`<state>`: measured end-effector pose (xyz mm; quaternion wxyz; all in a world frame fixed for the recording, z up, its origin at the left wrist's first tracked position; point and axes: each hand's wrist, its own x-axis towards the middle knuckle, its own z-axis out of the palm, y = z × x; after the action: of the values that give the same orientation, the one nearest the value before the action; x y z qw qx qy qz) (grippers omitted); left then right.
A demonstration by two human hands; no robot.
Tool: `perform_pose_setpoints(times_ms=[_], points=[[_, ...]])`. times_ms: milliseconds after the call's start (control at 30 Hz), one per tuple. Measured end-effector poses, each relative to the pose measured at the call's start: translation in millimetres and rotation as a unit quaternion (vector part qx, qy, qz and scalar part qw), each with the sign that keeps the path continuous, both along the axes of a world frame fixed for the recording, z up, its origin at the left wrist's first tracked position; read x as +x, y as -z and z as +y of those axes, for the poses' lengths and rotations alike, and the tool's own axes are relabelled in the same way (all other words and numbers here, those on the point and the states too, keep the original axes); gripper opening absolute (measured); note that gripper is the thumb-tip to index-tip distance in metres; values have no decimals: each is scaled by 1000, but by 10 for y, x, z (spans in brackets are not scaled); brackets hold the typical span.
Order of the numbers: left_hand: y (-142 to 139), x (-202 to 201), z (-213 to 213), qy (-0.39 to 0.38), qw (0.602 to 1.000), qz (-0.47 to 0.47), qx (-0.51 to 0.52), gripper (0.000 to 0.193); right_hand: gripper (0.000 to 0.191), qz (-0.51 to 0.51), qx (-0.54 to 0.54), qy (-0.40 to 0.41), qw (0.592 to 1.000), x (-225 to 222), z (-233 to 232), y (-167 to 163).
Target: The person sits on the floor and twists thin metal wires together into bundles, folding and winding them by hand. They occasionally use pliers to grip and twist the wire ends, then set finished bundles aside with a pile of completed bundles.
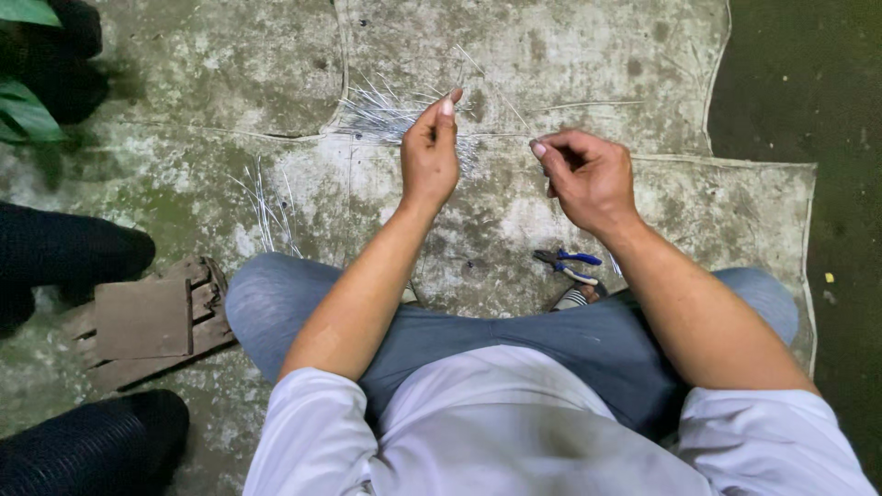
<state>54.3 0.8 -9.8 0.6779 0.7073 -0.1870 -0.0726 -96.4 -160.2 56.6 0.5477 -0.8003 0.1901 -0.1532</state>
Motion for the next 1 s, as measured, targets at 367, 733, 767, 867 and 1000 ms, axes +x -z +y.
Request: perform_pose_setpoints(times_ms=[367,733,767,867,1000], points=[[197,-15,-119,1,992,98,-82,35,17,58,10,-9,998,137,125,210],[253,-132,-168,143,919,265,-255,42,18,44,174,-92,979,281,232,648],[278,-142,-186,145,914,269,-269,42,18,46,164,-89,981,289,232,676],[358,-167,-235,145,916,250,-277,41,19,44,156,-83,983,310,254,747],[416,-159,-271,145,907,261,-297,40,18,27,148,-86,985,376,249,771]])
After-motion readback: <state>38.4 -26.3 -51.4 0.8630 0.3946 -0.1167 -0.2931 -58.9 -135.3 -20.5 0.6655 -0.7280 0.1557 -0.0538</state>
